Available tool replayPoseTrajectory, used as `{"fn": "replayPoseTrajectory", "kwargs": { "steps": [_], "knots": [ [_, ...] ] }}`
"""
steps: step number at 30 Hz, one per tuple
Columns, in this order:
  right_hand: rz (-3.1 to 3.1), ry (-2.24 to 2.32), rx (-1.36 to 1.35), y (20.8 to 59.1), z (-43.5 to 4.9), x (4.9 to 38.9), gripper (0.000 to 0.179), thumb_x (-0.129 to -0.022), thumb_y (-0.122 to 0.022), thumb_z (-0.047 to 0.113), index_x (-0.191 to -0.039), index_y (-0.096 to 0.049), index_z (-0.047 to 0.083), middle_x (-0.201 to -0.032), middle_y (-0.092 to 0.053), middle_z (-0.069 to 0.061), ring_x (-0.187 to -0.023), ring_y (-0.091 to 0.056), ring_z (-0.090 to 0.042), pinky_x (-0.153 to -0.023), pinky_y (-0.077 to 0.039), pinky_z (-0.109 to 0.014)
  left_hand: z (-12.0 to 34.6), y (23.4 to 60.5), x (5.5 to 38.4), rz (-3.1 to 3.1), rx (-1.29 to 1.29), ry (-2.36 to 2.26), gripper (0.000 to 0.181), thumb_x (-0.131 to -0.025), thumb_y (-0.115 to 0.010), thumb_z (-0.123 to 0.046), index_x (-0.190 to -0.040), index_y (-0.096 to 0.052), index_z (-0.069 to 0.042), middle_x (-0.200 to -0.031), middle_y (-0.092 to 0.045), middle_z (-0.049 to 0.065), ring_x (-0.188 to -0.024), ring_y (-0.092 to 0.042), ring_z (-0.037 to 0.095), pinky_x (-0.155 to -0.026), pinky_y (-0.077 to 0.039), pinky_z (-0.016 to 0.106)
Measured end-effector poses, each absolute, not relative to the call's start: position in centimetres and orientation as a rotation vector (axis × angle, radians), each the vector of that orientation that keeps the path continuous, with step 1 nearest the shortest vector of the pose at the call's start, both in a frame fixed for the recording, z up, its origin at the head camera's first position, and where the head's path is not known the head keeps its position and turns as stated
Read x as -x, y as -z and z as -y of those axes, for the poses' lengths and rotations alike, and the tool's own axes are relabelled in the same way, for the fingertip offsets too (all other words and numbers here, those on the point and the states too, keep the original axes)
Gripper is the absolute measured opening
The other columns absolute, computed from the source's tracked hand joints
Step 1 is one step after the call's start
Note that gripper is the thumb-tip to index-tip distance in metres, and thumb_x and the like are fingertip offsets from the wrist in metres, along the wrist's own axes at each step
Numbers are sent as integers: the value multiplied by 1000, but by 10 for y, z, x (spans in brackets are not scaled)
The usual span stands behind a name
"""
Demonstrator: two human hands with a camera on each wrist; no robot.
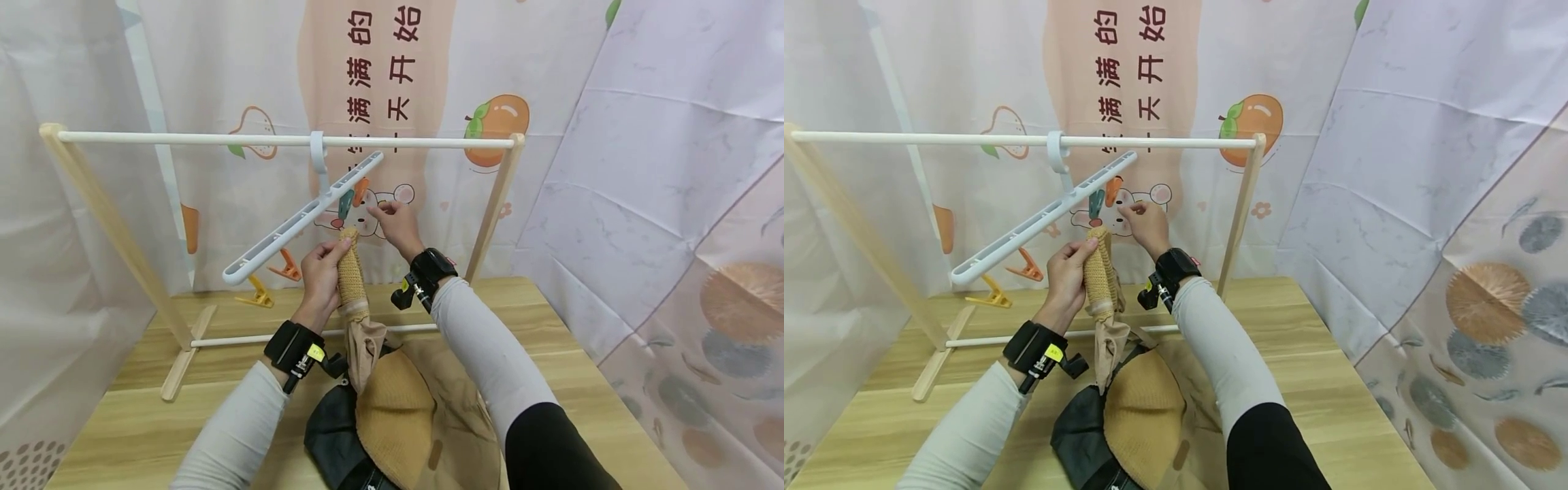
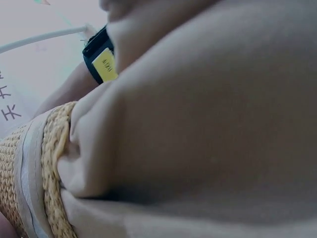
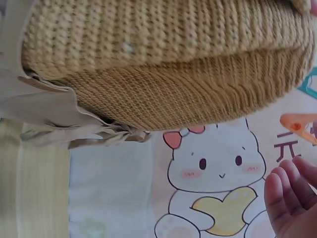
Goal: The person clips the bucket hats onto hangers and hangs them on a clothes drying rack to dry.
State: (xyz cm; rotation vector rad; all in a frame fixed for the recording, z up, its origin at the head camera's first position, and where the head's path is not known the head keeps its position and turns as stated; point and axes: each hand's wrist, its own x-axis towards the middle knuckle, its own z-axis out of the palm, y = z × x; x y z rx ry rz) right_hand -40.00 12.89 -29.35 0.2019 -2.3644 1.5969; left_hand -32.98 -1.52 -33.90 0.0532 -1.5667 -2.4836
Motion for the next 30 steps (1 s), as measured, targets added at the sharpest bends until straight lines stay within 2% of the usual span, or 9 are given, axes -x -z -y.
{"fn": "replayPoseTrajectory", "kwargs": {
  "steps": [4, 8, 12, 14, 16, 20, 24, 27, 30],
  "knots": [
    [2313, -1617, -213, 293, -132, 413, 32, -93, -67, 26, -110, -69, -1, -90, -60, -6, -77, -50, -14, -62, -40, -22, 13, 341, 331, 1587, -37, 2479, 15, -88, -74, -19, -82, -63, -10, -80, -63, 0, -69, -62, 9, -61, -54, 23],
    [2297, -1689, -228, 287, -132, 423, 38, -93, -67, 29, -116, -67, -1, -101, -65, -11, -80, -54, -15, -63, -45, -22, 13, 343, 331, 1607, -45, 2460, 14, -87, -75, -19, -82, -65, -10, -81, -63, -1, -70, -62, 9, -62, -54, 23],
    [2298, -1793, -287, 282, -126, 429, 51, -94, -65, 35, -132, -57, 2, -126, -62, -15, -104, -60, -19, -86, -54, -32, 14, 342, 331, 1618, -58, 2432, 14, -87, -75, -20, -83, -65, -11, -82, -63, -2, -72, -62, 9, -64, -54, 23],
    [2279, -1860, -317, 282, -123, 430, 56, -94, -65, 35, -138, -52, 3, -134, -58, -15, -117, -58, -22, -97, -52, -39, 15, 341, 332, 1624, -57, 2421, 13, -87, -75, -19, -82, -66, -11, -82, -63, -2, -72, -62, 9, -64, -54, 22],
    [2235, -1933, -338, 281, -120, 431, 58, -95, -64, 32, -141, -48, 1, -137, -56, -17, -123, -56, -25, -102, -48, -43, 15, 341, 333, 1625, -50, 2418, 12, -87, -74, -18, -82, -65, -11, -81, -63, -2, -71, -62, 8, -64, -54, 22],
    [2145, -1991, -341, 281, -115, 433, 54, -95, -64, 27, -139, -50, -1, -130, -61, -19, -116, -61, -25, -100, -49, -43, 13, 340, 333, 1613, -25, 2421, 12, -87, -74, -16, -81, -65, -11, -78, -63, -3, -69, -61, 8, -63, -53, 21],
    [2091, -1982, -307, 282, -110, 433, 46, -93, -67, 26, -131, -59, 0, -108, -69, -12, -93, -63, -16, -88, -53, -37, 11, 341, 333, 1586, -9, 2436, 12, -87, -74, -15, -79, -66, -11, -76, -63, -4, -68, -61, 7, -63, -53, 21],
    [2088, -1935, -282, 282, -110, 430, 35, -93, -67, 27, -115, -68, -1, -88, -65, -2, -80, -55, -9, -73, -50, -26, 10, 342, 333, 1584, 9, 2420, 11, -87, -74, -14, -80, -66, -11, -75, -63, -4, -66, -61, 7, -61, -53, 20],
    [2110, -1865, -245, 280, -111, 424, 30, -92, -68, 28, -99, -71, -1, -77, -61, 3, -75, -52, -9, -65, -41, -20, 7, 341, 330, 1576, 48, 2382, 11, -86, -75, -12, -80, -66, -10, -73, -64, -4, -64, -60, 7, -60, -52, 20]
  ]
}}
